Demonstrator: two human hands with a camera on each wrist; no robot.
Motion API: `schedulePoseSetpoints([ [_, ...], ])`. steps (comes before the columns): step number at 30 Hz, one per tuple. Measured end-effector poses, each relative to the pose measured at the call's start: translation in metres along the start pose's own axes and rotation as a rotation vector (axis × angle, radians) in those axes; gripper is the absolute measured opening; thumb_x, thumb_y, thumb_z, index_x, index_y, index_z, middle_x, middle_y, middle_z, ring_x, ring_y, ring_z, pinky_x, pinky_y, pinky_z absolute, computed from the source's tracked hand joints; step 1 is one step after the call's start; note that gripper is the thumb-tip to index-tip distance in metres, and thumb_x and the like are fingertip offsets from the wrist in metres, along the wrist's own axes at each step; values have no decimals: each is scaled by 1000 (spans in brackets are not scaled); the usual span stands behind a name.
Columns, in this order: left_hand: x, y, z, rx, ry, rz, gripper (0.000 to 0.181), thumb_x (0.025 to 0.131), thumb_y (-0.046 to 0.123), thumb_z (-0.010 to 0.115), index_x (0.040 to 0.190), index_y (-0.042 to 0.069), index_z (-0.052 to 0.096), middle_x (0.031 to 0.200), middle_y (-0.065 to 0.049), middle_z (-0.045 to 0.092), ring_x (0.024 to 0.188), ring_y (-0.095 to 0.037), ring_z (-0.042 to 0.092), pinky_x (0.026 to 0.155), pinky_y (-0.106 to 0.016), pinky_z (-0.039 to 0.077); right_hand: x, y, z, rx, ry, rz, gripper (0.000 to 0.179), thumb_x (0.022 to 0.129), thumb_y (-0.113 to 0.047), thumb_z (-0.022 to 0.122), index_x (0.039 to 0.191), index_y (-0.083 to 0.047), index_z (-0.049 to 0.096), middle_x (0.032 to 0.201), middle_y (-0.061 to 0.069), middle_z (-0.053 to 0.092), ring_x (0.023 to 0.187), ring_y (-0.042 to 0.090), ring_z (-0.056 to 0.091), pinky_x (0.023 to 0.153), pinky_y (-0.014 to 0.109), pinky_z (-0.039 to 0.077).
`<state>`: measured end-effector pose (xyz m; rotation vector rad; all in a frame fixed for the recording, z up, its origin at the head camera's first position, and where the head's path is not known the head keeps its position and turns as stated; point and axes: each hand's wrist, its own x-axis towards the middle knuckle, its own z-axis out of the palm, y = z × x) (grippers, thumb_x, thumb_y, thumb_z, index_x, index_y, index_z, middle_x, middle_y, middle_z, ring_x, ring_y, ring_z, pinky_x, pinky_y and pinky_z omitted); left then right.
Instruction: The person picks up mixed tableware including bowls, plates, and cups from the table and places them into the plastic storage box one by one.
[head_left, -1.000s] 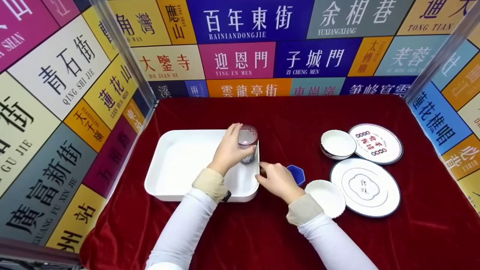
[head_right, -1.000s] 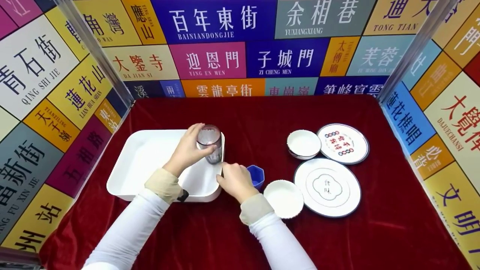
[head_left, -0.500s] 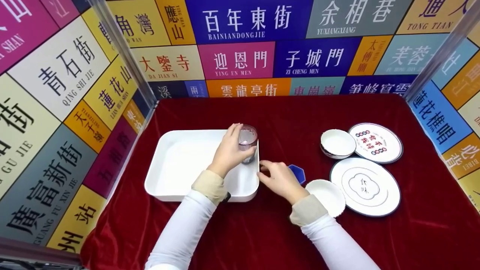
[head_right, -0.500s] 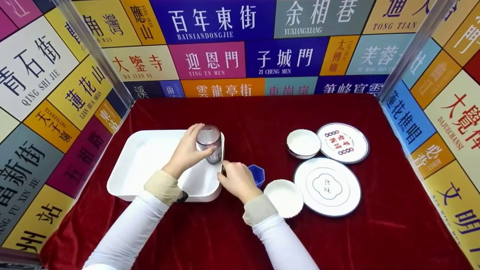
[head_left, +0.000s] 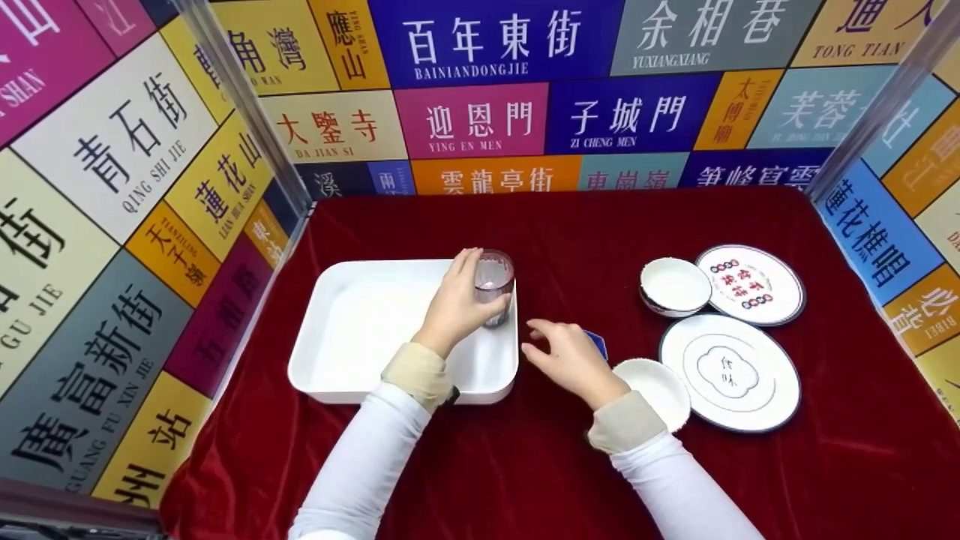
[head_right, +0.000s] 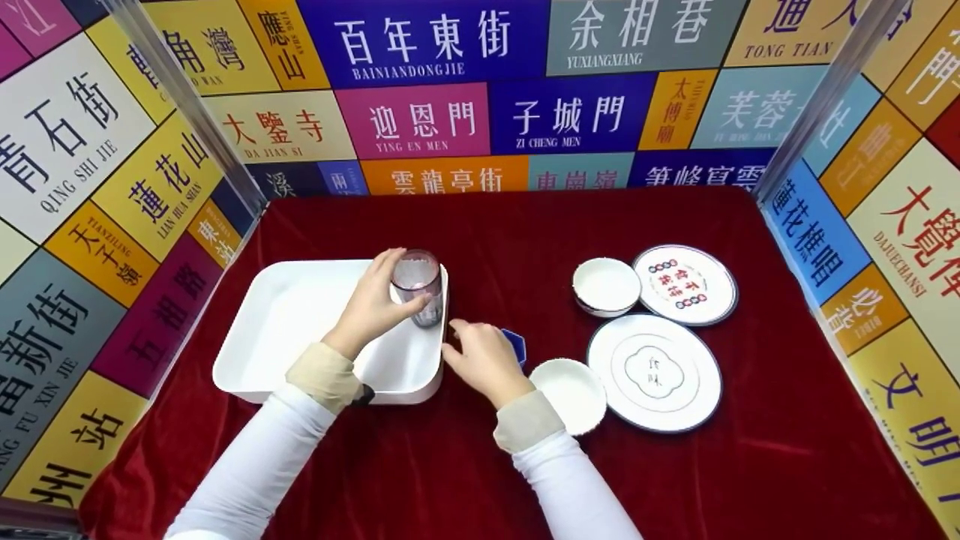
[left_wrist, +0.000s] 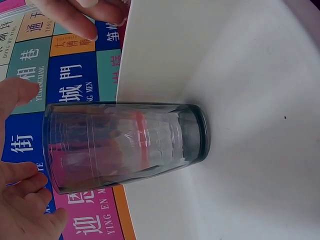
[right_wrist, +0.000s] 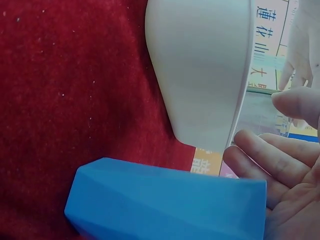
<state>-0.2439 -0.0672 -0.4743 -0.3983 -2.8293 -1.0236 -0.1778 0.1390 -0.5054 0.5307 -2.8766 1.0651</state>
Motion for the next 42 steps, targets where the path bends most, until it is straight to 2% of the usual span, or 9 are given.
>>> schedulePoseSetpoints([
  [10, -1, 0, 0, 3, 5, 14, 92, 82, 40, 79, 155, 4, 36, 160, -20, 37, 150, -33, 35, 123, -45, 33, -4, 7, -9, -51, 0, 22, 48, 93, -26, 69, 133, -1, 63, 121, 16, 73, 117, 33, 67, 103, 50, 53],
  [21, -2, -1, 0, -1, 11, 15, 92, 82, 41, 80, 155, 5, 37, 160, -18, 37, 148, -33, 37, 122, -45, 36, -7, 17, -22, -53, 26, 45, 52, 90, -28, 73, 134, -1, 63, 124, 14, 72, 117, 33, 67, 102, 48, 53],
  [31, -4, -2, 1, 1, -2, 7, 93, 82, 43, 79, 156, 7, 35, 161, -19, 36, 148, -35, 37, 121, -47, 36, -16, 29, -32, -28, -4, 70, 60, 90, -29, 75, 138, 1, 58, 129, 19, 68, 122, 35, 63, 107, 50, 50],
  [42, -4, -1, 3, 9, -2, 10, 94, 82, 44, 79, 156, 7, 35, 160, -19, 36, 148, -35, 38, 121, -46, 36, -25, 43, -43, -5, -52, 112, 78, 83, -43, 79, 143, 0, 54, 141, 21, 60, 133, 38, 55, 113, 53, 43],
])
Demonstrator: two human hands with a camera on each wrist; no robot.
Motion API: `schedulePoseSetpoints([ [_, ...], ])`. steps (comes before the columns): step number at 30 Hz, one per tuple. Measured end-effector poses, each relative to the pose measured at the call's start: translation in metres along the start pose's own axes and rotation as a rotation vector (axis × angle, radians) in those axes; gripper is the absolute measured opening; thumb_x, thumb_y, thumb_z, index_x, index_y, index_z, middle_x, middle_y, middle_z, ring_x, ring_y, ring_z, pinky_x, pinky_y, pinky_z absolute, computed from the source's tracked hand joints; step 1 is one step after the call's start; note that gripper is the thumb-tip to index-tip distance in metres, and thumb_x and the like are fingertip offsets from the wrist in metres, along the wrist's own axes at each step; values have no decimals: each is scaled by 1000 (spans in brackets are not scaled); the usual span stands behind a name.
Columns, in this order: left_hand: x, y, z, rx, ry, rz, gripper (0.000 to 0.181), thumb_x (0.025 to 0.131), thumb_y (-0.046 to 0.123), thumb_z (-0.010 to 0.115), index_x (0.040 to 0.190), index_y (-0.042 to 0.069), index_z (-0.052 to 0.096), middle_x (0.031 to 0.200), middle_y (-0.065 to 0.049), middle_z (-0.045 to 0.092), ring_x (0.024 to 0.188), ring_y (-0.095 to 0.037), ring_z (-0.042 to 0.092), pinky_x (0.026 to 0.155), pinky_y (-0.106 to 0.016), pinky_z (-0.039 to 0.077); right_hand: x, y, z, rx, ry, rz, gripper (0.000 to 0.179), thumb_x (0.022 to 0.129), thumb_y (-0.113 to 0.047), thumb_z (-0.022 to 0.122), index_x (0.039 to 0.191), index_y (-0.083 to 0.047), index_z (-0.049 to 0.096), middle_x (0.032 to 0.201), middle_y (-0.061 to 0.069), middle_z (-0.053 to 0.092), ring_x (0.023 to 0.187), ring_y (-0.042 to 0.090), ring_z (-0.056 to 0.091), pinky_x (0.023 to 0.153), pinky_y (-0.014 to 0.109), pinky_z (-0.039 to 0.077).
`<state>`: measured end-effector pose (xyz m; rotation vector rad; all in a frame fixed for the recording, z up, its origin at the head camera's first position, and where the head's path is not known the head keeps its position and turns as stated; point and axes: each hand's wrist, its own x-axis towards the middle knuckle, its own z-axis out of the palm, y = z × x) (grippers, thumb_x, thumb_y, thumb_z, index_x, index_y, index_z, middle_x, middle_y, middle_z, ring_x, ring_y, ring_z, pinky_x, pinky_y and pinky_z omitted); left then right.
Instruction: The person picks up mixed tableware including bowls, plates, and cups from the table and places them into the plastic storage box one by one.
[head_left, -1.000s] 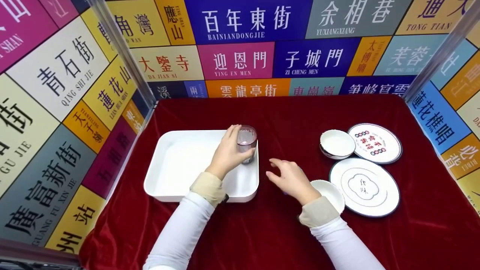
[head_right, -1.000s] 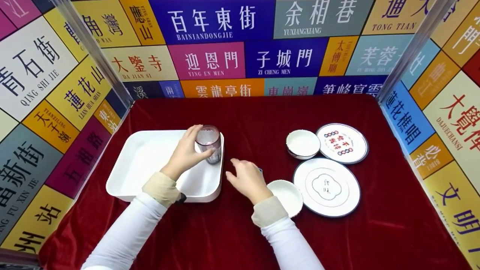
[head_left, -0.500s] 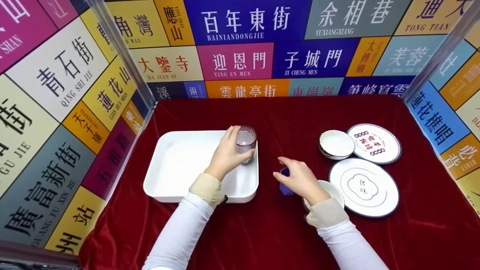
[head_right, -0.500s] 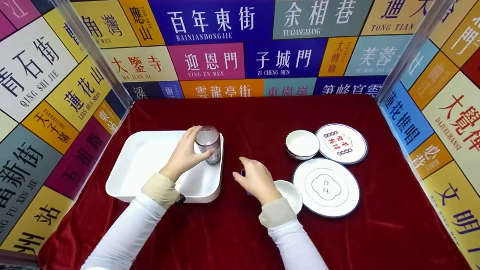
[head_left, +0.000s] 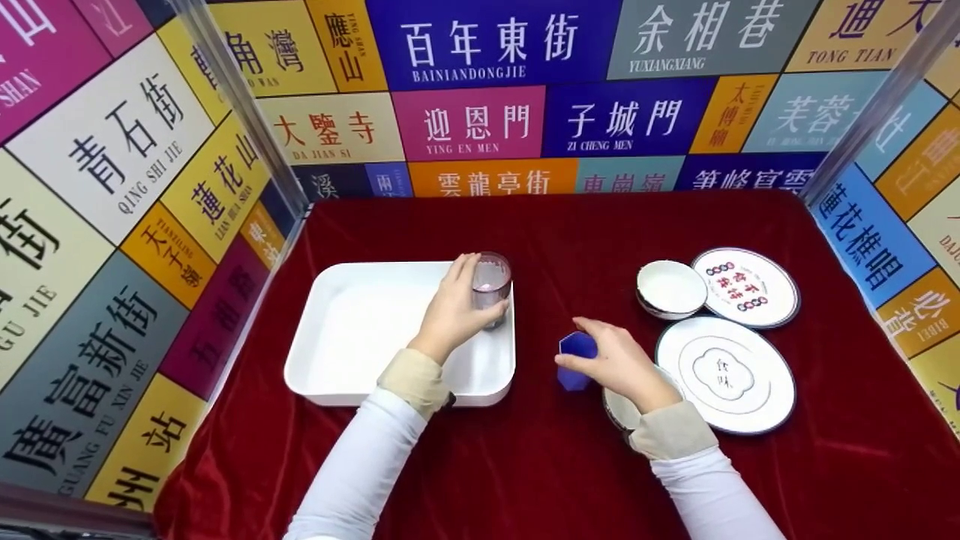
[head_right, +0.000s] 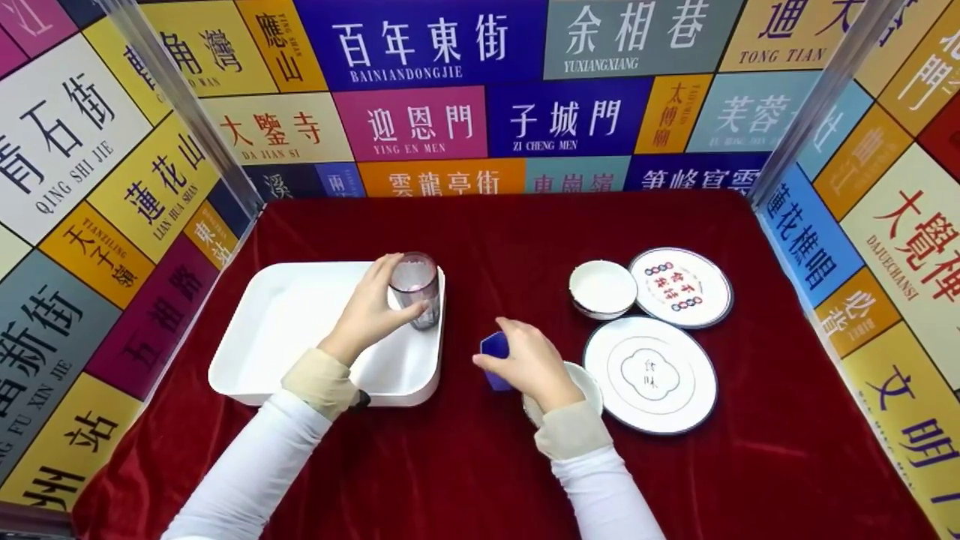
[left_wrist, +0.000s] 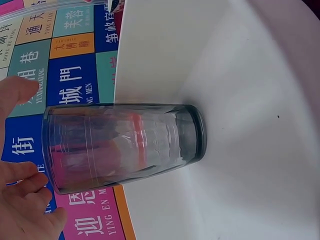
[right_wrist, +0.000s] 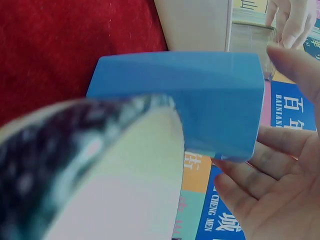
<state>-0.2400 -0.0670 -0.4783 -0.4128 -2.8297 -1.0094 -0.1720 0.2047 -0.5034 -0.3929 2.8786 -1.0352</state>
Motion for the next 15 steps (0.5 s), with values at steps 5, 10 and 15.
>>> schedulePoseSetpoints([
  [5, -2, 2, 0, -7, 8, 13, 92, 82, 43, 80, 155, 7, 36, 159, -18, 38, 147, -36, 38, 121, -48, 36, -4, 5, -3, -4, -47, 15, 87, 81, -49, 80, 147, -2, 50, 147, 22, 54, 138, 40, 50, 116, 55, 40],
  [10, -4, 5, 0, -28, 5, 25, 92, 82, 42, 80, 155, 8, 36, 160, -20, 36, 150, -35, 33, 121, -49, 35, -8, 7, -6, -36, -66, 11, 93, 77, -48, 83, 149, -3, 47, 147, 23, 54, 136, 42, 50, 114, 56, 41],
  [15, -6, 10, 1, -34, -15, 60, 91, 84, 42, 79, 155, 6, 36, 160, -21, 34, 151, -34, 31, 124, -45, 30, -10, 10, -9, -59, -65, -8, 90, 75, -40, 86, 147, -2, 49, 144, 24, 56, 133, 43, 52, 112, 58, 42],
])
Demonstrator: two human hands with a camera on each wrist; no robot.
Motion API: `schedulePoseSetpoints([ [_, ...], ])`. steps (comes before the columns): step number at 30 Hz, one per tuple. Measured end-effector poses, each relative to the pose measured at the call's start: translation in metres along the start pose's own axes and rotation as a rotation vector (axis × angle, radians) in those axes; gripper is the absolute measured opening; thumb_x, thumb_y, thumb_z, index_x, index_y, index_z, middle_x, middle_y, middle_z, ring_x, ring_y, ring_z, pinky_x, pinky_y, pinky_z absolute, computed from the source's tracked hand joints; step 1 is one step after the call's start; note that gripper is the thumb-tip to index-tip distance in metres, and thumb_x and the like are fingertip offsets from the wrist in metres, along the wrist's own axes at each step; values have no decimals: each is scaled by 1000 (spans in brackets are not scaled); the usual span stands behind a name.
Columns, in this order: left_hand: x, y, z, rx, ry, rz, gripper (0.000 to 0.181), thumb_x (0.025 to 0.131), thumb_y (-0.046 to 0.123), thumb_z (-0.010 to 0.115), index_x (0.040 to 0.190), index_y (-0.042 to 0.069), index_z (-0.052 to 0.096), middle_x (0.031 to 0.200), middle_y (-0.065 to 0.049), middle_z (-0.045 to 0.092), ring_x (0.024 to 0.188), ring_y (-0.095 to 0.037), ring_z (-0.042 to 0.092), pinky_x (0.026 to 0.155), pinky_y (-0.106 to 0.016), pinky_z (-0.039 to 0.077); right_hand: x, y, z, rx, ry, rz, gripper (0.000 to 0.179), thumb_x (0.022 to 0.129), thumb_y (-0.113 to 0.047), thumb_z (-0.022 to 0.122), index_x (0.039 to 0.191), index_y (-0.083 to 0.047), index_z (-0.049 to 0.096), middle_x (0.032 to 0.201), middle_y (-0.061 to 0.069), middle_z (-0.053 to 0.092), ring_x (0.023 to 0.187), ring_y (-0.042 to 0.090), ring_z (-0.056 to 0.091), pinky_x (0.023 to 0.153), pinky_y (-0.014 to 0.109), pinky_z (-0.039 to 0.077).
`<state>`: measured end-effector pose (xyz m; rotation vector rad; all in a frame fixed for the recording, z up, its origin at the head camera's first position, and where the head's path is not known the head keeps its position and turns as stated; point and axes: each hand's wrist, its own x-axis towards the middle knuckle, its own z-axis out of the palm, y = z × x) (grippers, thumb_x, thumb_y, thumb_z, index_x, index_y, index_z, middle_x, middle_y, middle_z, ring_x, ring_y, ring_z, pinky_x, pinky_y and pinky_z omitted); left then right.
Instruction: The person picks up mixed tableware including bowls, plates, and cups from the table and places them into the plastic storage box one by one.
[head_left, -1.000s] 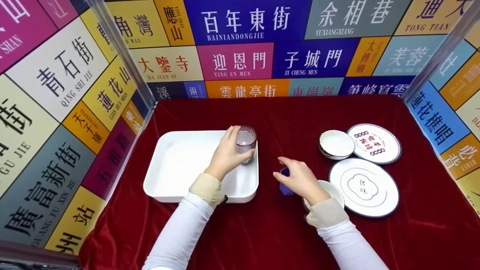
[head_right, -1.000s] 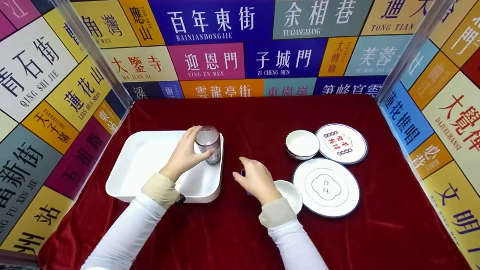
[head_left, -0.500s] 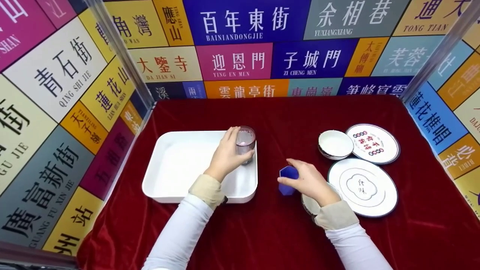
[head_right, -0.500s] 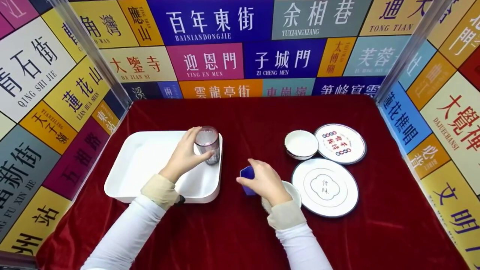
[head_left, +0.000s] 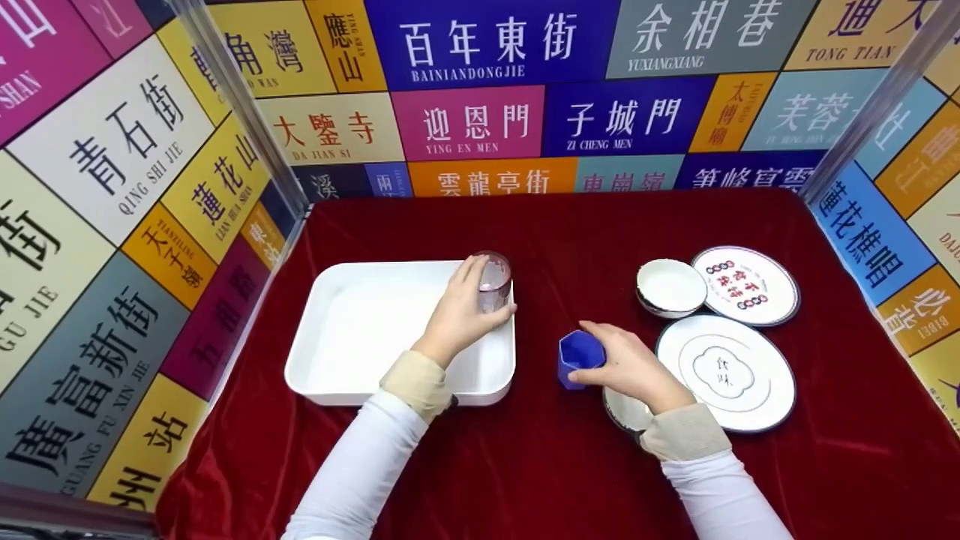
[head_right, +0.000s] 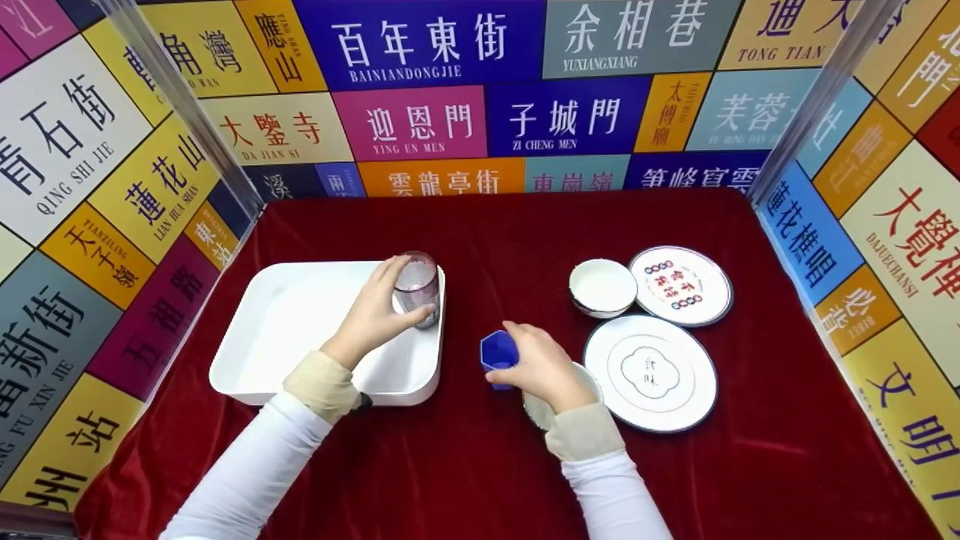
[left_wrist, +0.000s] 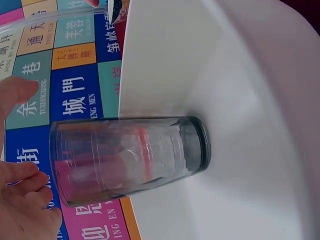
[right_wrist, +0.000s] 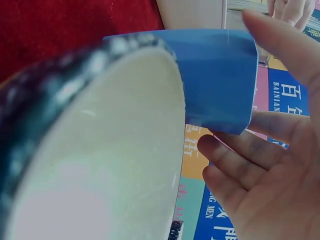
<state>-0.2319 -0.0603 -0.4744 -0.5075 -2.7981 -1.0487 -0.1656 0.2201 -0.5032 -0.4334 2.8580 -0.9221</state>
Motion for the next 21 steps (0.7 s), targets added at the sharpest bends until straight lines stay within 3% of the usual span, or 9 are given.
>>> schedulePoseSetpoints([
  [9, -4, 8, 0, 18, -30, 38, 91, 86, 44, 76, 156, 5, 34, 161, -17, 35, 152, -31, 30, 125, -42, 29, 0, 5, 1, 41, 21, -22, 72, 74, -31, 87, 134, 0, 60, 129, 22, 65, 118, 40, 62, 101, 54, 51],
  [21, -12, 15, 6, 16, -26, 119, 78, 92, 38, 70, 154, 4, 38, 159, -14, 39, 149, -28, 38, 123, -39, 35, 1, 4, -1, 56, 38, -5, 68, 76, -30, 85, 133, -3, 61, 125, 18, 68, 113, 37, 64, 98, 52, 53],
])
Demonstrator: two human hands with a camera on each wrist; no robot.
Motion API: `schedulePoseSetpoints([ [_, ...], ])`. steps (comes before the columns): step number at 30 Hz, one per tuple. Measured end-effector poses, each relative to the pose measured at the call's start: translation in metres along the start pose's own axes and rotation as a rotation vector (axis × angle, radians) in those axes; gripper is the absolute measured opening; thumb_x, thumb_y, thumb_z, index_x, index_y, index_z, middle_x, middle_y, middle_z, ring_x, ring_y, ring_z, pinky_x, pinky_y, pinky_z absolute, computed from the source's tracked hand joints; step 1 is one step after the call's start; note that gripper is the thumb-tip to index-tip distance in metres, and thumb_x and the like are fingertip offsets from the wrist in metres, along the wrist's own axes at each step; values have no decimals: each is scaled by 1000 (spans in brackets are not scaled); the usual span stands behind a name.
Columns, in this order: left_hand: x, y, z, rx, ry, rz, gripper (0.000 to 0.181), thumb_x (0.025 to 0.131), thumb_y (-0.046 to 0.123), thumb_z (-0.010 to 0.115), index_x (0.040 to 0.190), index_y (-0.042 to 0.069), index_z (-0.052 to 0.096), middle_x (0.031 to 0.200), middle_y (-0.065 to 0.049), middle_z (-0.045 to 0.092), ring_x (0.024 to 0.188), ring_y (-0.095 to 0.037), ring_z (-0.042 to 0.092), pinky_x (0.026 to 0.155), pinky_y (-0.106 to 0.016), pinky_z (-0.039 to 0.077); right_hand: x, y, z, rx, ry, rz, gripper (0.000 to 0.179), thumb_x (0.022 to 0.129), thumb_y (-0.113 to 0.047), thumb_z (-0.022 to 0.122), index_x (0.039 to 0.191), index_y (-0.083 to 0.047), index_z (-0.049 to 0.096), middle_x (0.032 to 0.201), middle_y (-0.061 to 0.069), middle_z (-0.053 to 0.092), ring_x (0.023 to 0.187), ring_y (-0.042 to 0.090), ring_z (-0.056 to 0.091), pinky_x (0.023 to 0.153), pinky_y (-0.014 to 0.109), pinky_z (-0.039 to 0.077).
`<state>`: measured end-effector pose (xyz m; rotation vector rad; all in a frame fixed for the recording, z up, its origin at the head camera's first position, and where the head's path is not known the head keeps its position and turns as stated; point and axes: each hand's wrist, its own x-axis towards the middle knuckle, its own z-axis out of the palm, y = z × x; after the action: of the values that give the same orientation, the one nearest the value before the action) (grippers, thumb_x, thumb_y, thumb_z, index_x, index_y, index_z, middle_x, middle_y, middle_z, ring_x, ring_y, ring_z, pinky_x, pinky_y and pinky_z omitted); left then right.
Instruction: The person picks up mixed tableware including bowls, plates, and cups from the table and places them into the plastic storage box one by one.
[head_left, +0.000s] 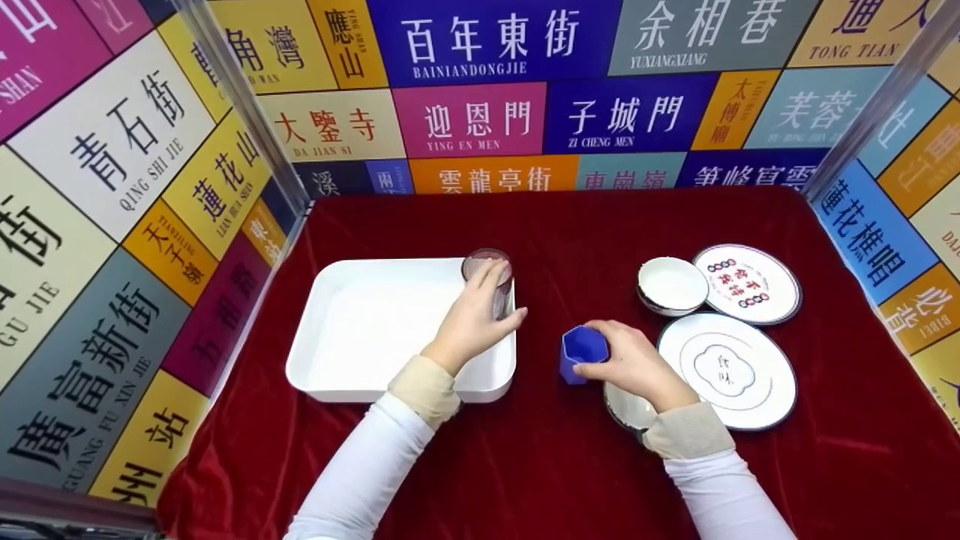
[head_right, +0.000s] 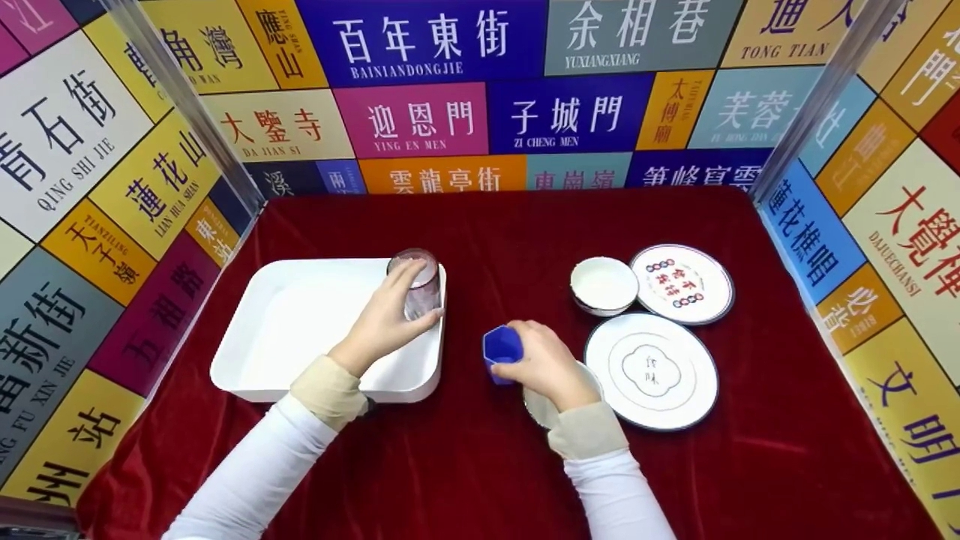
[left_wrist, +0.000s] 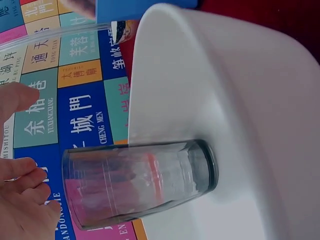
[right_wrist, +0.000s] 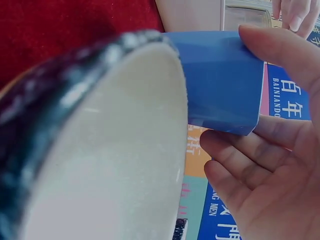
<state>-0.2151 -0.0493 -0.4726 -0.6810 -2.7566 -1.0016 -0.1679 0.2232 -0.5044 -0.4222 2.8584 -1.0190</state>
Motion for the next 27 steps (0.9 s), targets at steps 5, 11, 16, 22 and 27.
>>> schedulePoseSetpoints([
  [5, -3, 2, 4, 7, -6, 14, 75, 93, 36, 69, 154, 6, 39, 159, -15, 40, 147, -29, 41, 120, -41, 38, 0, -4, -3, 9, 22, -14, 67, 76, -29, 85, 133, -3, 61, 125, 17, 68, 113, 35, 64, 97, 51, 54],
  [11, -5, 5, 8, 23, 1, 47, 75, 91, 33, 72, 154, 7, 39, 158, -15, 41, 146, -28, 42, 119, -40, 40, 0, -10, -9, 7, 40, -22, 68, 77, -31, 85, 135, -4, 60, 126, 17, 67, 113, 34, 64, 97, 51, 54],
  [16, -6, 9, 8, 30, -12, 79, 75, 92, 33, 71, 154, 6, 38, 158, -13, 41, 147, -26, 41, 121, -38, 38, 4, -16, -13, 6, 66, -52, 68, 77, -30, 86, 135, -5, 61, 127, 17, 67, 114, 35, 64, 98, 51, 53],
  [22, -6, 11, 9, 34, -38, 126, 77, 92, 34, 72, 155, 7, 37, 158, -14, 41, 148, -26, 39, 122, -38, 36, 9, -22, -19, 25, 84, -62, 71, 77, -30, 87, 137, -4, 59, 133, 19, 64, 121, 37, 62, 104, 52, 50],
  [27, -7, 13, 11, 9, -79, 142, 80, 91, 36, 73, 156, 8, 35, 160, -12, 39, 150, -25, 36, 122, -39, 35, 13, -28, -22, 28, 87, -73, 73, 77, -30, 87, 138, -3, 58, 134, 20, 63, 121, 37, 62, 104, 52, 50],
])
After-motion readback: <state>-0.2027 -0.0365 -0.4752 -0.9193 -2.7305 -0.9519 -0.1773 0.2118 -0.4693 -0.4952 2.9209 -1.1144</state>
